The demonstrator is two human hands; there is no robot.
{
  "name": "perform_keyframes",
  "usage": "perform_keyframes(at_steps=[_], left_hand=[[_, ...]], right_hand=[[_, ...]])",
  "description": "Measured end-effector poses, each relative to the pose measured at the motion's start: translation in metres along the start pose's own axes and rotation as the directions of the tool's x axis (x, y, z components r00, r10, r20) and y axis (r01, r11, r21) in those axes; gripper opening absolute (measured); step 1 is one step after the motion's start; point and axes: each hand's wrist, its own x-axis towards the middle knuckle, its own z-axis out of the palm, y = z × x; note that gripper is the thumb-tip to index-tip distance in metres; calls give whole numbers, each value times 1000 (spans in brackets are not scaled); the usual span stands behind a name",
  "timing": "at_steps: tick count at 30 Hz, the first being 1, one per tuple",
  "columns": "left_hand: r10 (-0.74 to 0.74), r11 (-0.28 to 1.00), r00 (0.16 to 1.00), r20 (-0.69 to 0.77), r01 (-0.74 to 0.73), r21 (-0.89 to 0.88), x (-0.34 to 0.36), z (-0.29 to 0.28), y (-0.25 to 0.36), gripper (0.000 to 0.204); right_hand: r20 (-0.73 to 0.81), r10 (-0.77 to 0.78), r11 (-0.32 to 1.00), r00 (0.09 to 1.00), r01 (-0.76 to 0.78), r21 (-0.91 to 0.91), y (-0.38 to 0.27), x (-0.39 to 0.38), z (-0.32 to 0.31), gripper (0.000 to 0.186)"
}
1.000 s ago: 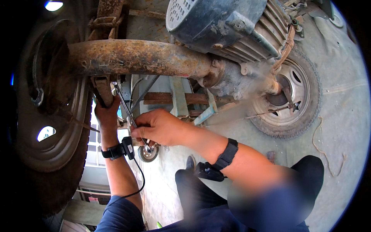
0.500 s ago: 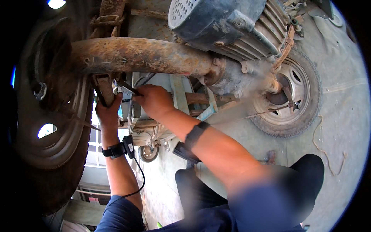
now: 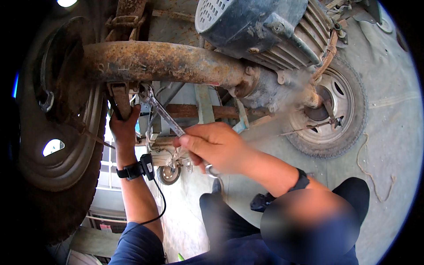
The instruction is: The person uses a wrench to loosen and tighten bolts on the rear axle and suspension of a small utility vehicle. They reposition the tire and use a hammer to tap a component into place while working underneath the vehicle.
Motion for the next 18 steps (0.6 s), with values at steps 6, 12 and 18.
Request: perform_keyframes(at_steps=[6, 12, 18], left_hand=[[10, 1000, 1000, -10, -10, 23, -1, 0, 4, 34], [-1, 1000, 1000, -13, 1, 19, 0, 0, 0, 33], [5, 1000, 1000, -18, -4, 7, 0, 1, 4, 33]], right_hand=[[-53, 46, 982, 998, -55, -180, -48, -12, -10, 34], [-18, 119, 979, 993, -120, -164, -64, -7, -11, 35], [-8, 76, 984, 997, -77, -163, -62, -3, -11, 36]])
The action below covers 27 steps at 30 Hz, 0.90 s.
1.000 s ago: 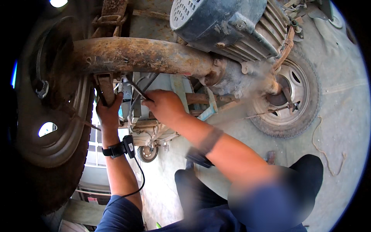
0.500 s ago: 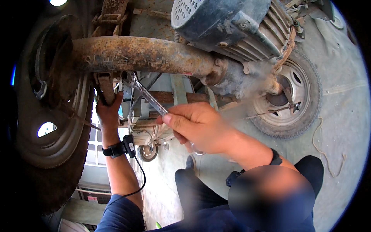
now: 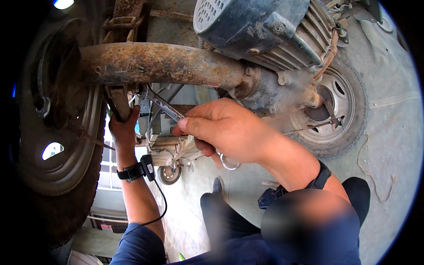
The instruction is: The person uses a wrench to loosen and tighten bolts on the rear axle and suspension of a small utility vehicle. They reposition the tire and use a hammer to tap a component into place while working underneath the vehicle.
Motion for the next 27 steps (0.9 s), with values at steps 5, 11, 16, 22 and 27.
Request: perform_keyframes(at_steps=[5, 11, 16, 22, 27], left_hand=[[4, 1000, 1000, -9, -5, -17, 0, 0, -3, 33], [4, 1000, 1000, -2, -4, -10, 2, 1, -7, 33], [29, 1000, 999, -20, -29, -8, 1, 1, -9, 33], [15, 1000, 1000, -3, -15, -16, 2, 1, -11, 33], [17, 1000, 1000, -14, -17, 12, 0, 0, -4, 33]], right_hand=[[2, 20, 1000, 1000, -20, 19, -5, 0, 0, 36], [5, 35, 999, 999, -35, -7, -14, 2, 0, 35], [10, 58, 998, 998, -58, -40, -24, 2, 3, 34], [13, 5, 1000, 1000, -5, -14, -16, 9, 7, 35], [-22, 55, 997, 998, -54, 49, -14, 8, 17, 35]])
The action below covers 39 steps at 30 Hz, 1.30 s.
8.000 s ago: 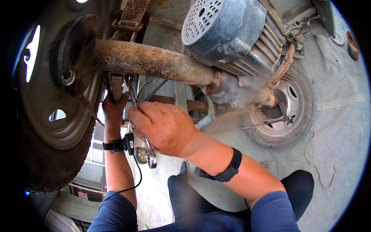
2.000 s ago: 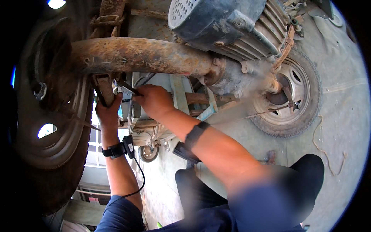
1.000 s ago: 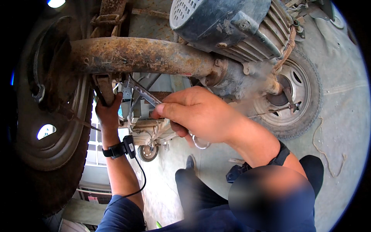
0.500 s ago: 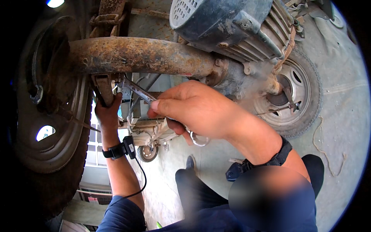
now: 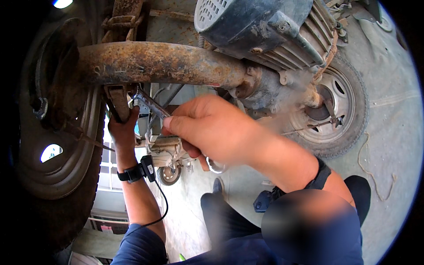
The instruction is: The person uses a wrench to loosen and tighten bolts on the rear axle and suspension of a small utility vehicle. They reposition the tire and use a hammer to tap a component into place while working underneath the vehicle.
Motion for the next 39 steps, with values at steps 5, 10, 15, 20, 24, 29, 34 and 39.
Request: perform_keyframes(at_steps=[5, 10, 15, 20, 24, 29, 34, 39], left_hand=[[6, 1000, 1000, -21, -6, -7, -1, 0, 2, 33], [46, 999, 999, -17, -46, -5, 0, 0, 3, 32], [4, 998, 1000, 5, -4, -55, -1, 1, 7, 32], [14, 1000, 1000, 6, -14, -14, -2, 1, 3, 31], [3, 999, 1000, 14, -2, -34, 1, 2, 7, 31], [-29, 999, 999, 31, 31, -43, -2, -1, -1, 32], [21, 1000, 1000, 4, -21, 19, -1, 0, 1, 34], [-17, 1000, 1000, 18, 16, 20, 1, 1, 2, 33]], right_hand=[[-45, 24, 997, 999, -21, 73, 6, -2, 16, 33], [-130, -142, 978, 981, 159, 133, 56, 12, 53, 27], [-99, -304, 952, 948, 298, -64, 106, 69, 49, 30], [-150, -530, 771, 835, 401, -494, 119, 133, 37, 24], [-228, -528, 705, 818, 271, -656, 106, 144, 24, 21], [-251, -639, 589, 727, 252, -768, 114, 102, 8, 20], [-189, -632, 475, 751, 183, -861, 103, 80, 3, 19], [-181, -639, 454, 747, 177, -873, 116, 85, -5, 18]])
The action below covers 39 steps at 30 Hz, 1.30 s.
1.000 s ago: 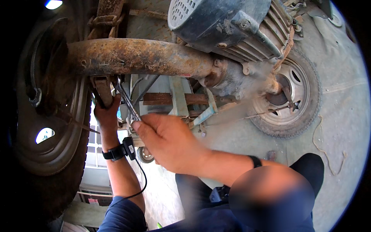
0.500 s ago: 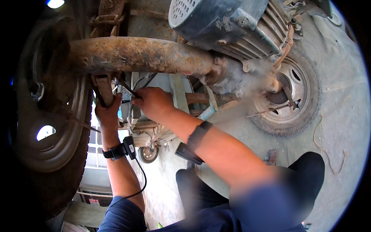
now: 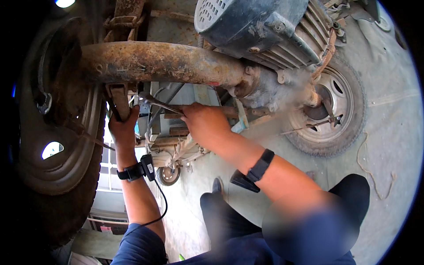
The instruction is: The person uses a wrench to loosen and tighten bolts on the rear axle and suspension of a small utility vehicle. They reposition the tire and use a hammer to tap a component into place while working underneath the vehicle.
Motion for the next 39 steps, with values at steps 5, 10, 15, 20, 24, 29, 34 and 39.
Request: perform_keyframes(at_steps=[5, 10, 15, 20, 24, 29, 34, 39], left_hand=[[-18, 998, 1000, 13, 19, -60, -3, -3, 1, 32], [-28, 998, 1000, -2, 28, -57, -1, 0, 2, 31], [-19, 996, 1000, -11, 18, -92, -2, 0, 0, 33], [-15, 997, 1000, -9, 15, -70, 0, 0, 0, 33], [-10, 999, 1000, -6, 9, -52, -2, -1, 1, 32], [-19, 998, 1000, -4, 19, -53, -3, -1, 4, 31], [-1, 998, 1000, -18, 0, -62, -1, 0, 2, 30], [29, 998, 999, -28, -31, -56, -2, 1, 3, 30]], right_hand=[[167, 11, 959, 986, -57, 276, -6, -30, -23, 23], [534, 123, 483, 837, -520, 704, -36, -41, -84, 34], [653, 95, 387, 752, -632, 672, -47, -19, -125, 34], [652, 107, 476, 751, -614, 629, -52, -1, -138, 37], [651, 191, 540, 734, -632, 555, -58, 5, -149, 33], [655, 190, 552, 731, -631, 545, -61, 10, -151, 33], [704, 179, 609, 687, -639, 469, -69, 21, -170, 36], [683, 191, 572, 705, -645, 507, -72, 31, -172, 36]])
